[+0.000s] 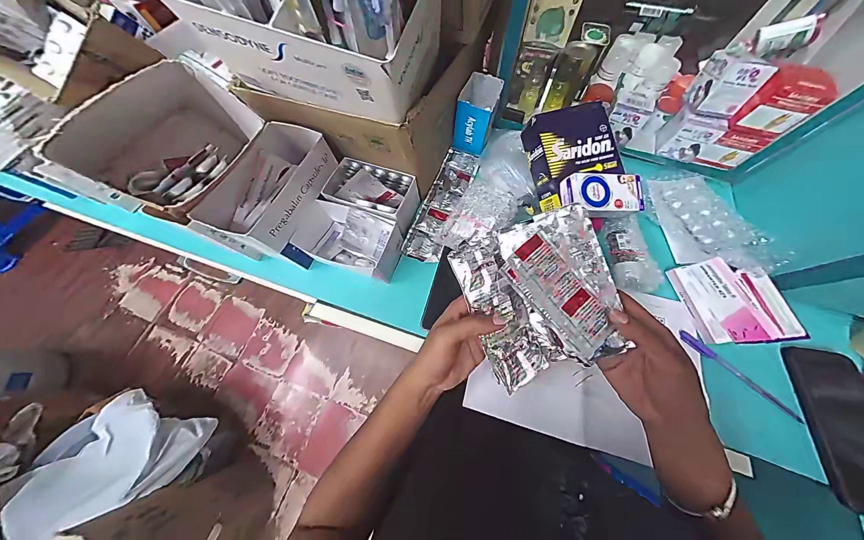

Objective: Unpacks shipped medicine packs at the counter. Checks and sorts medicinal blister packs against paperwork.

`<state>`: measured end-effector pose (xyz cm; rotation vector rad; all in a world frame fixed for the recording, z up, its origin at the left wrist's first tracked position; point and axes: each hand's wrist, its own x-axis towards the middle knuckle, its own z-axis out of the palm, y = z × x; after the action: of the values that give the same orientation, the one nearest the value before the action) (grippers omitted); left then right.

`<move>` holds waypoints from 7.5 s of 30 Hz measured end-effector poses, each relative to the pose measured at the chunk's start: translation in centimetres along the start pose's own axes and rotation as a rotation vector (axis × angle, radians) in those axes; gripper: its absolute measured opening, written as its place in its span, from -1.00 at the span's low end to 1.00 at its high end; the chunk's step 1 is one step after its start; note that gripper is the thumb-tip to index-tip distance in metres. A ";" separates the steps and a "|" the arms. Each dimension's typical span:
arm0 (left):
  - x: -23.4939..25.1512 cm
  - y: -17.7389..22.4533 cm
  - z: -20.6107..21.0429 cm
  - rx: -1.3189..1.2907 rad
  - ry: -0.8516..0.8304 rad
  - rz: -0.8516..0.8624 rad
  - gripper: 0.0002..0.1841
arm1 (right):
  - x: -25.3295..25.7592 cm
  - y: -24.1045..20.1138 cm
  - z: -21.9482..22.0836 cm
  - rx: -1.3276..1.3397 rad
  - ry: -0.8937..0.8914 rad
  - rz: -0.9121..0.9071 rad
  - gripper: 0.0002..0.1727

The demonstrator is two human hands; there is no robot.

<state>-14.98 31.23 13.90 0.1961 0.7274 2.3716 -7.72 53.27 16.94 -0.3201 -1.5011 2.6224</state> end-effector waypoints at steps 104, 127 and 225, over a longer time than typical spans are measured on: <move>-1.9 1.0 -1.0 0.275 0.081 -0.007 -0.67 | 0.5 3.2 1.6 -1.657 0.051 -0.641 -0.39; -2.4 2.9 -2.5 0.191 0.393 0.035 -0.75 | -0.4 -0.7 -1.1 -0.508 0.048 -0.182 -0.21; -0.9 4.9 -9.5 0.888 0.370 0.082 -0.79 | 21.4 -9.7 -7.0 -1.528 -0.034 -0.050 0.57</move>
<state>-19.94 23.23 8.70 0.1523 1.9488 2.0124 -27.03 68.16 19.09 -0.2774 -3.0479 0.8965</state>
